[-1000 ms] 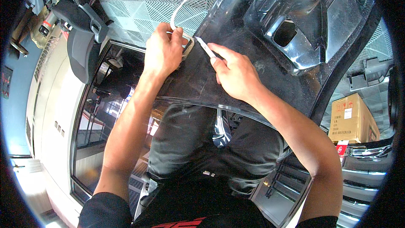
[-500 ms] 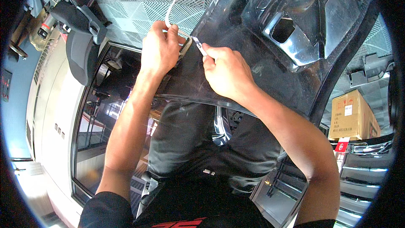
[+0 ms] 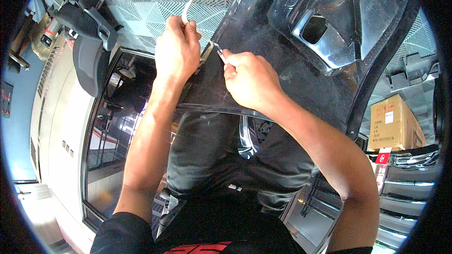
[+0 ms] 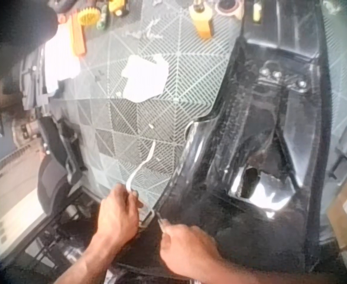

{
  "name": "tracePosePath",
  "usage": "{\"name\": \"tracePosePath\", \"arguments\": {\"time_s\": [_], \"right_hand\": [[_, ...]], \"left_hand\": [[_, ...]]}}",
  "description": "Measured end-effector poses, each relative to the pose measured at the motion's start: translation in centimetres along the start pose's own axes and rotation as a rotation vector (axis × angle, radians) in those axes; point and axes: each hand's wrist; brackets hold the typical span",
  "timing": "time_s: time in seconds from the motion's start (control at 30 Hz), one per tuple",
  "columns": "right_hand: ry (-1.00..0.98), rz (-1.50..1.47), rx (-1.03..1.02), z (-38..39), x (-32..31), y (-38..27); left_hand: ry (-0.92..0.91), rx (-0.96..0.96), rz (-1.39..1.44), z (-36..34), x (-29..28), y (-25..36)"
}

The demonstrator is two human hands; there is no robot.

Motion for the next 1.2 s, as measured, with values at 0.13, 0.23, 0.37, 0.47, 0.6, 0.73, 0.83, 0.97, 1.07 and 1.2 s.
{"name": "tracePosePath", "arguments": {"time_s": [0.13,0.23,0.37,0.47,0.6,0.73,0.83,0.97,1.07,1.2], "right_hand": [[0.005,0.015,-0.029,0.3,0.4,0.2],[-0.017,0.026,-0.033,0.5,0.2,-0.2],[-0.036,0.034,-0.017,0.9,0.0,-0.4],[-0.046,0.032,-0.028,1.1,0.0,-0.4],[-0.07,0.052,-0.045,1.3,-0.3,-0.5],[-0.087,0.043,-0.057,1.4,-0.3,-0.2],[-0.079,0.038,-0.078,1.5,-0.2,0.1],[-0.106,0.062,-0.077,1.6,-0.2,0.1],[-0.097,0.045,-0.109,1.6,-0.1,0.5],[-0.119,0.027,-0.112,1.8,-0.4,0.3]], "left_hand": [[0.067,0.051,-0.055,0.1,0.1,-0.1],[0.09,0.075,-0.043,0.0,0.1,-0.2],[0.114,0.086,-0.074,-0.1,0.0,-0.3],[0.141,0.09,-0.071,-0.1,0.2,-0.6],[0.137,0.071,-0.068,0.1,0.1,-0.1],[0.149,0.076,-0.066,0.2,0.1,-0.2],[0.16,0.079,-0.06,0.2,0.2,-0.2],[0.171,0.077,-0.054,0.3,0.3,-0.3],[0.125,0.03,0.134,0.3,0.3,0.0],[0.097,-0.024,0.236,0.3,0.2,-0.1]]}}
Point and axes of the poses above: each hand's wrist, its own z-axis away from the middle knuckle, its own x-axis out of the palm, y = z × x, and after that the axes turned 5 degrees about -z, right-handed
